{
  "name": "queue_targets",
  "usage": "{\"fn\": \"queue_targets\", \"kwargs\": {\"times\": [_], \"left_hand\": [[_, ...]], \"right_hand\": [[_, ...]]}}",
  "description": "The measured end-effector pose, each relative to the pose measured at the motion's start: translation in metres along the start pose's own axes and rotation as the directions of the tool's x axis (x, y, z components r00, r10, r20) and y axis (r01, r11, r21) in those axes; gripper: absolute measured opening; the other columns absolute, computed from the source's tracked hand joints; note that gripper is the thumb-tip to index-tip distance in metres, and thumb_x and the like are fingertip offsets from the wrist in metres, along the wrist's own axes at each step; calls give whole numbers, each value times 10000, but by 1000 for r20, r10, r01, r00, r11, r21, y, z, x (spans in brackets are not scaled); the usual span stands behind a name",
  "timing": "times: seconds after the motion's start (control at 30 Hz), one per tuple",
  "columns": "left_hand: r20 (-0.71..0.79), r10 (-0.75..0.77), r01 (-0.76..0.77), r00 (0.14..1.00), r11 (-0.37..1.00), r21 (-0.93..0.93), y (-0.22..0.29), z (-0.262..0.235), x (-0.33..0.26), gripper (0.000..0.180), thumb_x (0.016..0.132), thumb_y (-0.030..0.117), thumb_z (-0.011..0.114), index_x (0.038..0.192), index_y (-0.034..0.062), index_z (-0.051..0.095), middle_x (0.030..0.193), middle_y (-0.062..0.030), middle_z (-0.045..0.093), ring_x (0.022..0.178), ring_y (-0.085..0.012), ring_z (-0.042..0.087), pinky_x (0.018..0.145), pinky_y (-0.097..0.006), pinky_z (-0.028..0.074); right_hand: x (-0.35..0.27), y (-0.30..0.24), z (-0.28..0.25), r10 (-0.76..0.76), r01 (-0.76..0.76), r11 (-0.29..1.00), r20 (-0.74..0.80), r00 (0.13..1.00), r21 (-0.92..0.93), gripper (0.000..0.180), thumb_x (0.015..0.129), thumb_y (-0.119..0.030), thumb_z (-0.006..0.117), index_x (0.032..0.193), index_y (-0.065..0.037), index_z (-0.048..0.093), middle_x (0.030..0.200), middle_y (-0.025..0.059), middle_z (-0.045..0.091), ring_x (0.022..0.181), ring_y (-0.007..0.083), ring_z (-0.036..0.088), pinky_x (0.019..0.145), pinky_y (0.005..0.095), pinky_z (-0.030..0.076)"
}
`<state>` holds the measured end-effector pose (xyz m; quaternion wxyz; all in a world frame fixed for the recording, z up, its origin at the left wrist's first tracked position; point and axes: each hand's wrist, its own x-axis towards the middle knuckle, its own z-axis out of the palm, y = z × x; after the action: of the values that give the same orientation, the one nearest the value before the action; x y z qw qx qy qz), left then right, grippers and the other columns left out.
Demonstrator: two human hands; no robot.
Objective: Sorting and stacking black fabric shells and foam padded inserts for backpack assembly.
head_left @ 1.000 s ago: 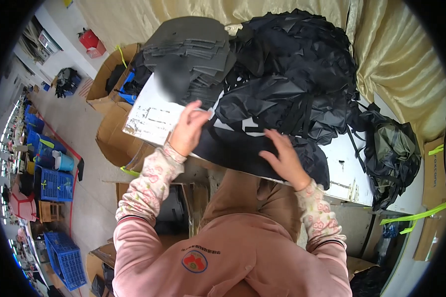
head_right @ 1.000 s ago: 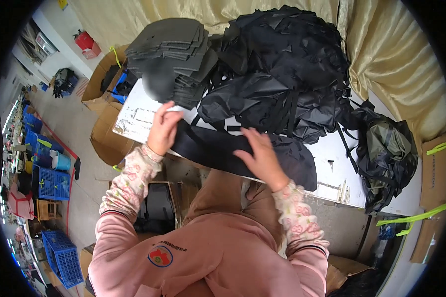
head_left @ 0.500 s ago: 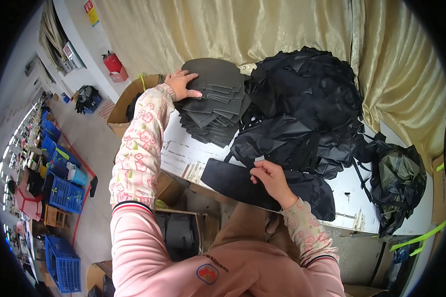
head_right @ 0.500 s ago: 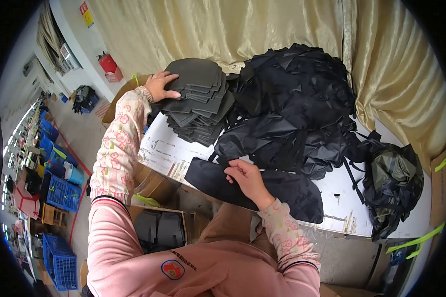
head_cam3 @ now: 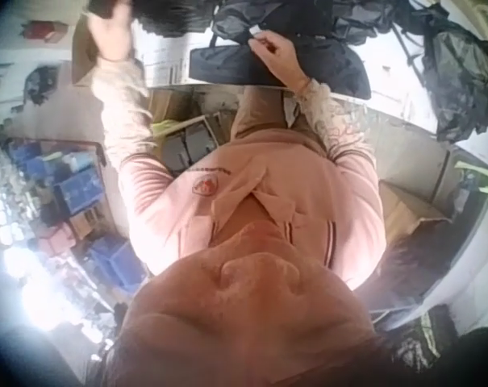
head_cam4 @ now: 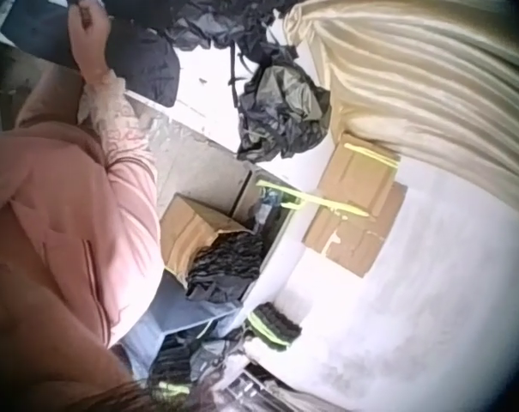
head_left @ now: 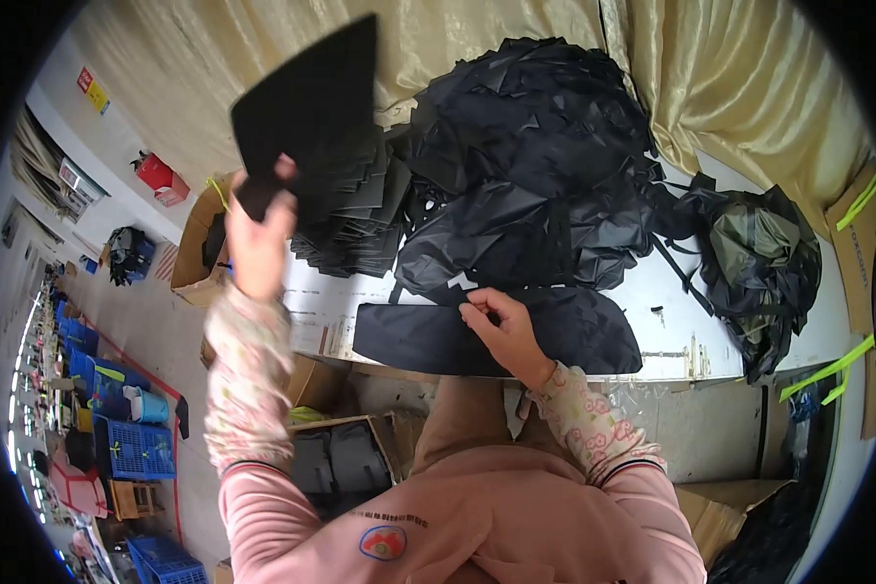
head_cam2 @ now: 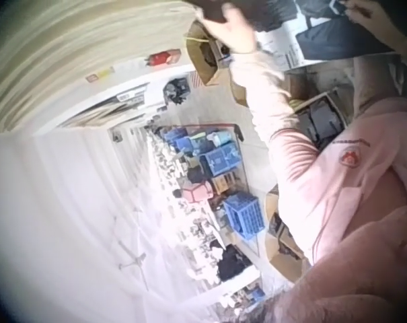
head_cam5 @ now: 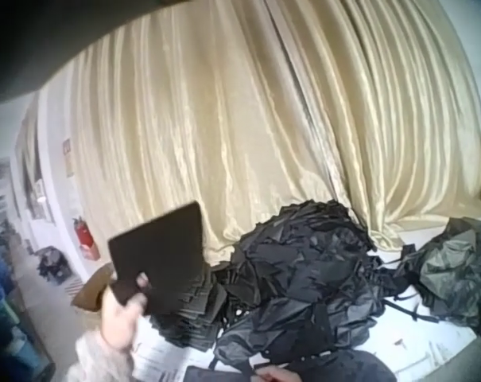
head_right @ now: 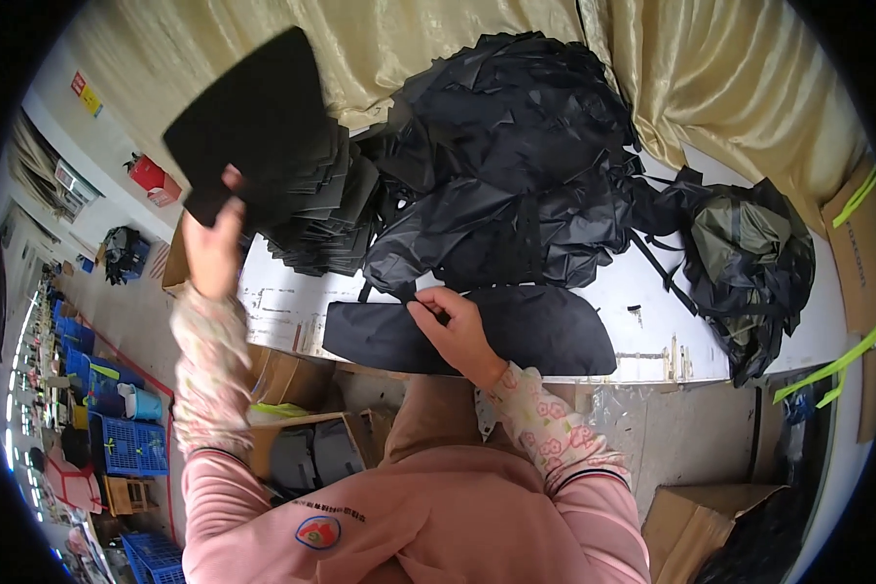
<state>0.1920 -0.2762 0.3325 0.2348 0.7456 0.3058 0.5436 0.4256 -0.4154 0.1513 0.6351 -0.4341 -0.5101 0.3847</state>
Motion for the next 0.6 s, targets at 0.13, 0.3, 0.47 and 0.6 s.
{"fn": "queue_targets", "kwargs": {"times": [0.13, 0.3, 0.47, 0.6], "left_hand": [[200, -299, 348, 933, 891, -291, -6, 84, -108, 370, 852, 15, 589, 1215, 22, 515, 1131, -55, 580, 999, -131, 539, 880, -281, 437], [304, -273, 383, 913, 830, -405, -7, 132, -161, 432, 858, -90, 479, 1282, -10, 480, 1250, -113, 550, 1174, -185, 516, 1018, -295, 372], [412, 79, -7, 908, 985, -173, 1, 131, -148, 636, 648, -181, 421, 1250, -14, 543, 1279, -182, 558, 1269, -304, 479, 1091, -415, 318], [488, 319, -474, 812, 849, 234, 3, 109, -119, 612, 652, -149, 469, 1231, 14, 582, 1257, -158, 582, 1264, -297, 486, 1077, -507, 327]], "right_hand": [[4, -42, 6, -216, 214, 970, 3, 976, -118, 102, 841, -35, 651, 906, 31, 611, 787, 40, 600, 718, 79, 535, 635, 224, 427], [-8, -34, -1, -100, 93, 990, -63, 993, -106, 111, 837, -36, 652, 932, 16, 628, 831, 72, 613, 743, 118, 572, 666, 240, 454], [-12, -6, -41, -437, 422, 767, 90, 895, -484, 289, 833, -32, 647, 1118, -22, 602, 1032, 84, 623, 931, 166, 601, 793, 271, 479], [-6, -90, -98, 275, -359, 931, 518, 810, 68, 482, 837, -71, 647, 1293, -45, 495, 1151, 79, 598, 1053, 189, 573, 893, 325, 471]]}}
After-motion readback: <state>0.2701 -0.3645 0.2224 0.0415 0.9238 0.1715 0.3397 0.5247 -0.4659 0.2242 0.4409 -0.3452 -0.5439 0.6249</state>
